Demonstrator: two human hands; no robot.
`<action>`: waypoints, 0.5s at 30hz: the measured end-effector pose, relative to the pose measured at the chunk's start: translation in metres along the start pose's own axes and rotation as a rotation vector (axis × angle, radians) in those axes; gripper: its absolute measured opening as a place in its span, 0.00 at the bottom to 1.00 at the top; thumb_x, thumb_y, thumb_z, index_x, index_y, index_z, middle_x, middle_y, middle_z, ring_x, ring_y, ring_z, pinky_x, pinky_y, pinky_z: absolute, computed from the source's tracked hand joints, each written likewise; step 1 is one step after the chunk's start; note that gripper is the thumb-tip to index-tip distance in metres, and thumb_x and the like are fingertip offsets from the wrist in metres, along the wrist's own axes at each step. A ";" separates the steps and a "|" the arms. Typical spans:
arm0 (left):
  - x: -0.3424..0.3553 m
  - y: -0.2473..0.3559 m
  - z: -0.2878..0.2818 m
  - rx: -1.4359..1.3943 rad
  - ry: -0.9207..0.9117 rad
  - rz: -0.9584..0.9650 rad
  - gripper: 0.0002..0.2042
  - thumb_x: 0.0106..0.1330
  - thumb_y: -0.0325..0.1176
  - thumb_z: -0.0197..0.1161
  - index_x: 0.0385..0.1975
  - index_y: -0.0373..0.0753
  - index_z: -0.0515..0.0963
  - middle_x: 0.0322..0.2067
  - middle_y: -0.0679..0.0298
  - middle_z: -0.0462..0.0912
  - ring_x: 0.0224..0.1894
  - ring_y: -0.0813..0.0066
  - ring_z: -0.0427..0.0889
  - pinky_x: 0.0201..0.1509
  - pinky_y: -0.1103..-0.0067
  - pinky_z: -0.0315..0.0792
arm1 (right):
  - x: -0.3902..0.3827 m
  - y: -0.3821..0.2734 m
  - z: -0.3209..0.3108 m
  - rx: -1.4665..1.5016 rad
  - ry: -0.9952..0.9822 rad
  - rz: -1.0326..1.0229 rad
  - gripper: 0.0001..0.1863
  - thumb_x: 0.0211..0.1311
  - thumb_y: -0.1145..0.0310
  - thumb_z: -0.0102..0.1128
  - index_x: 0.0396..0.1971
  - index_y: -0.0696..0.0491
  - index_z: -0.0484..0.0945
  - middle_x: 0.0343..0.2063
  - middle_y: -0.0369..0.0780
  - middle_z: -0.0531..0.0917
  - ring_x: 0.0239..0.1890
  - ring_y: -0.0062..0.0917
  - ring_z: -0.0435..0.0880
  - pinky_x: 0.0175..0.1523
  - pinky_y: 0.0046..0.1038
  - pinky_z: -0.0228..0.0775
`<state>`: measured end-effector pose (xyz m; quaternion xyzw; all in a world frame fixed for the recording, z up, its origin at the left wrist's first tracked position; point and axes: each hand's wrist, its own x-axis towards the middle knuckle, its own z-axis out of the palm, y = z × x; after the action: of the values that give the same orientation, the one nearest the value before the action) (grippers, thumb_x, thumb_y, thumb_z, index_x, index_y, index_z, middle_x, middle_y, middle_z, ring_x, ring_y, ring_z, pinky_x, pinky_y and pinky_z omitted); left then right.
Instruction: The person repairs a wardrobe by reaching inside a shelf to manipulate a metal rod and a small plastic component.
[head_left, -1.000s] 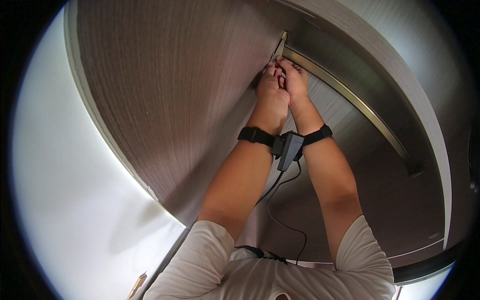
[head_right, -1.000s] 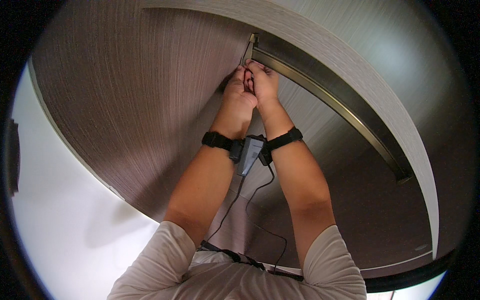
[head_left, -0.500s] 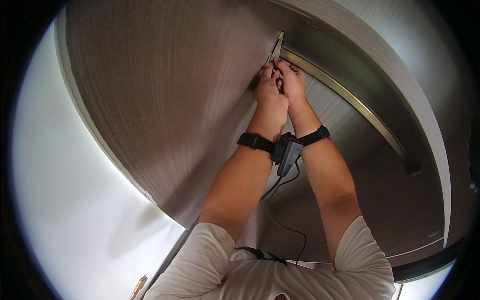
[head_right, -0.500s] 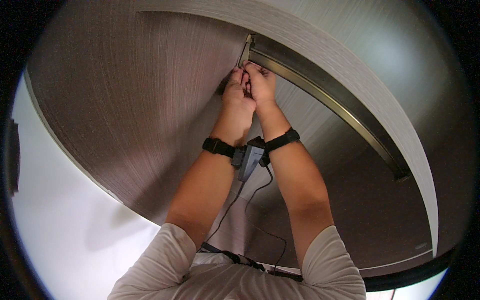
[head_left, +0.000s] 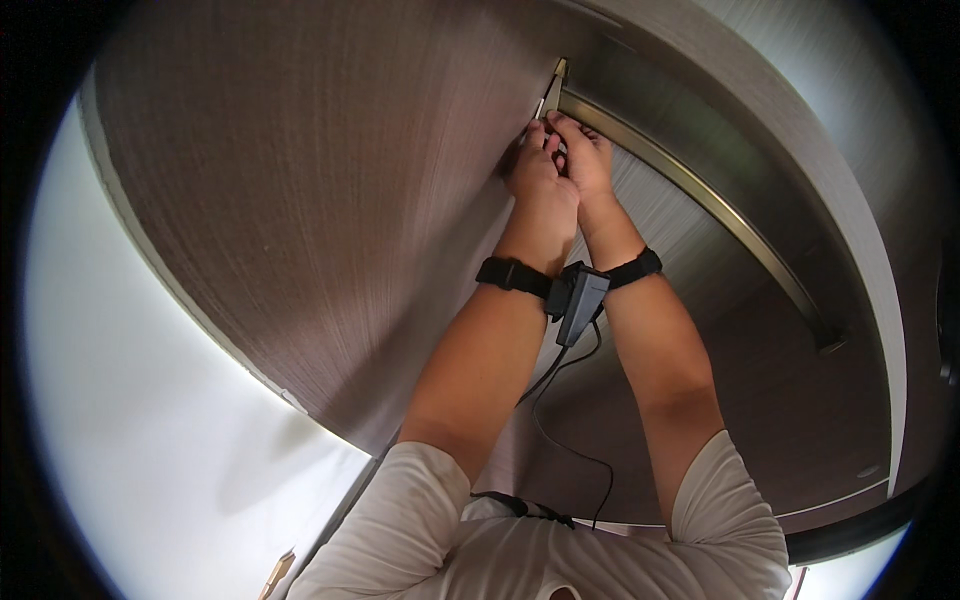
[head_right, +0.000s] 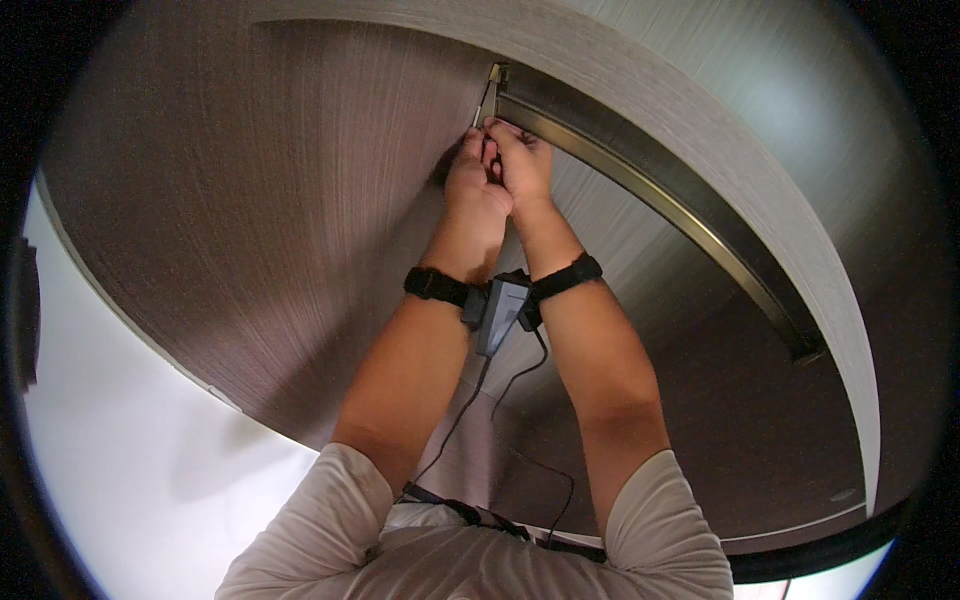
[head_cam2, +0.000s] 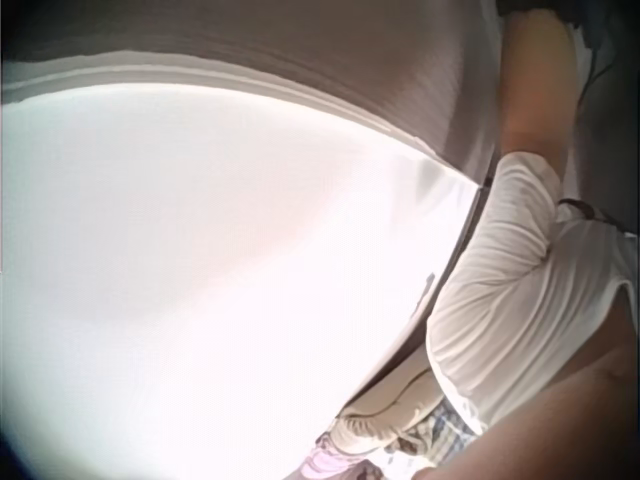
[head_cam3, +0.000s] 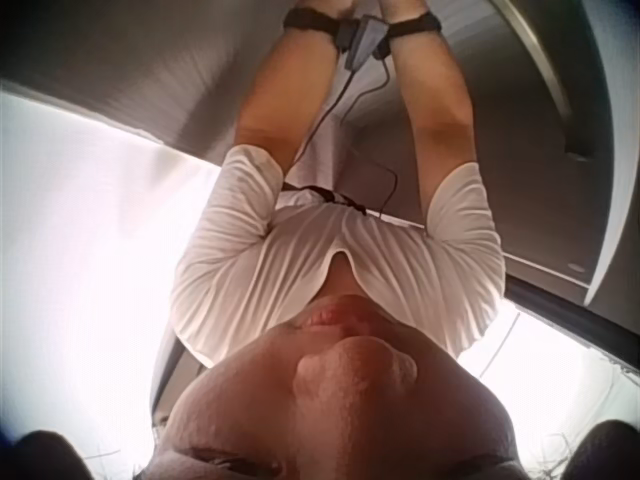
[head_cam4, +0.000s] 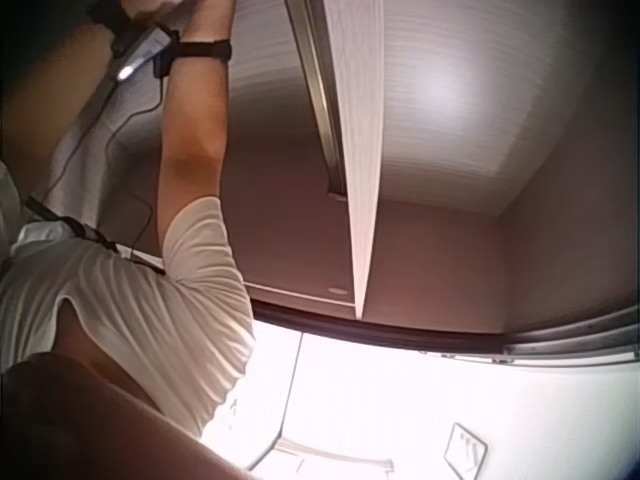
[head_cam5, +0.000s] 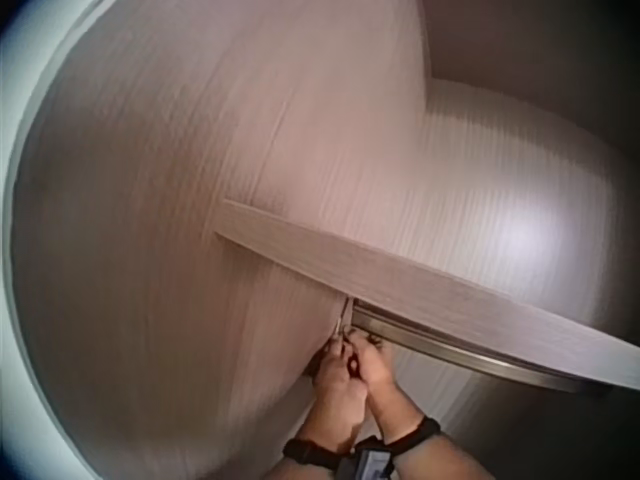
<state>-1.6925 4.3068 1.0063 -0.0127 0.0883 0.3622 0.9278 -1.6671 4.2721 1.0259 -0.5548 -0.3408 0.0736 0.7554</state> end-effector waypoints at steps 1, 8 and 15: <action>0.000 0.002 0.000 -0.004 -0.006 -0.005 0.08 0.62 0.37 0.61 0.38 0.43 0.75 0.35 0.73 0.76 0.36 0.83 0.71 0.32 0.85 0.62 | -0.001 0.000 0.001 0.017 -0.004 0.004 0.06 0.54 0.69 0.60 0.27 0.56 0.80 0.17 0.32 0.76 0.14 0.13 0.68 0.18 0.16 0.55; -0.004 0.003 0.007 -0.017 -0.034 -0.032 0.10 0.62 0.37 0.63 0.39 0.42 0.75 0.36 0.73 0.76 0.38 0.84 0.71 0.34 0.85 0.61 | -0.002 -0.005 0.003 0.032 0.006 -0.033 0.06 0.54 0.70 0.61 0.21 0.55 0.78 0.15 0.32 0.75 0.13 0.13 0.66 0.18 0.17 0.53; -0.003 0.002 0.004 -0.010 -0.049 -0.014 0.12 0.62 0.37 0.63 0.41 0.40 0.74 0.39 0.70 0.77 0.43 0.82 0.72 0.42 0.83 0.62 | -0.002 0.000 0.001 0.070 -0.032 -0.046 0.06 0.55 0.71 0.59 0.23 0.56 0.79 0.15 0.32 0.76 0.14 0.13 0.67 0.20 0.16 0.54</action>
<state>-1.6954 4.3065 1.0112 -0.0089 0.0636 0.3562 0.9322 -1.6693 4.2722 1.0254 -0.5187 -0.3627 0.0773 0.7704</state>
